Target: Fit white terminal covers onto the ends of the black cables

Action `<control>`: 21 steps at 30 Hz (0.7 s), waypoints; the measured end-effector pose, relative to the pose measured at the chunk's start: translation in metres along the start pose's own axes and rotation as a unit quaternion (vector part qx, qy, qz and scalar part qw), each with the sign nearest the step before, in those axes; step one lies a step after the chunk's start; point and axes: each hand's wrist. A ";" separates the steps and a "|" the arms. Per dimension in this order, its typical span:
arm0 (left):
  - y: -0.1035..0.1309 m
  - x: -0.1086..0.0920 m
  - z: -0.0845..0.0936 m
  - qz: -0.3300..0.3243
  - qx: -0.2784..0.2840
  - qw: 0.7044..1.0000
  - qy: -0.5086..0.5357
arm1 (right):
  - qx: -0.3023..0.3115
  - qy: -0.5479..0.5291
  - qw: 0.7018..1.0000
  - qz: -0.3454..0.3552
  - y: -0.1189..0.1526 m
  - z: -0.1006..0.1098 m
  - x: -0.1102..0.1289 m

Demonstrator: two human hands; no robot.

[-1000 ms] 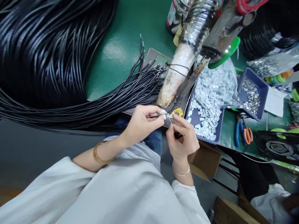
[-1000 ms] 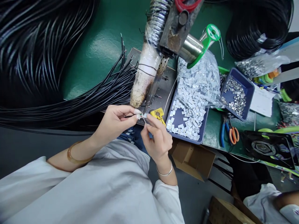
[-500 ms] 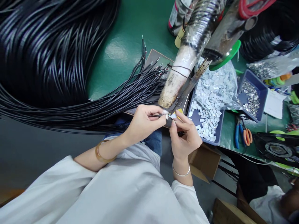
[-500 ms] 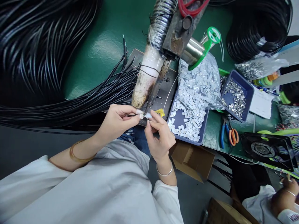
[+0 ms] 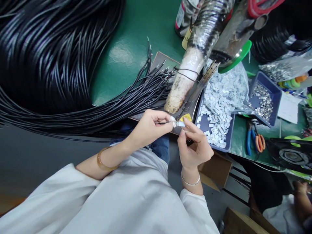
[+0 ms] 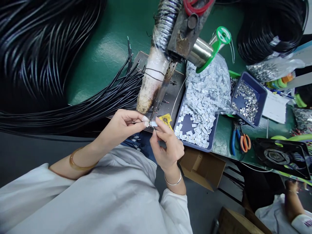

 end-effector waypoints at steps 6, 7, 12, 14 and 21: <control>0.000 0.001 0.001 0.000 0.019 1.000 0.010 | -0.004 0.047 0.999 0.012 -0.004 -0.001 0.002; 0.000 0.003 0.000 -0.009 0.015 1.000 0.010 | -0.006 0.056 0.998 0.015 -0.004 -0.001 0.001; 0.002 0.008 -0.005 -0.046 -0.028 0.998 -0.012 | -0.007 0.058 0.998 0.014 -0.007 -0.004 0.000; 0.002 0.008 -0.005 -0.059 -0.031 0.998 -0.023 | -0.012 0.047 0.999 0.014 -0.007 -0.004 0.001; 0.003 0.010 0.002 -0.038 0.003 0.998 -0.043 | 0.011 0.043 0.998 0.038 0.000 -0.004 0.001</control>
Point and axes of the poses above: each hand's wrist, its own y-axis away from the middle knuckle, its own z-axis out of the back of the hand, x = y × z, and after that the axes turned 4 degrees about x, right-handed
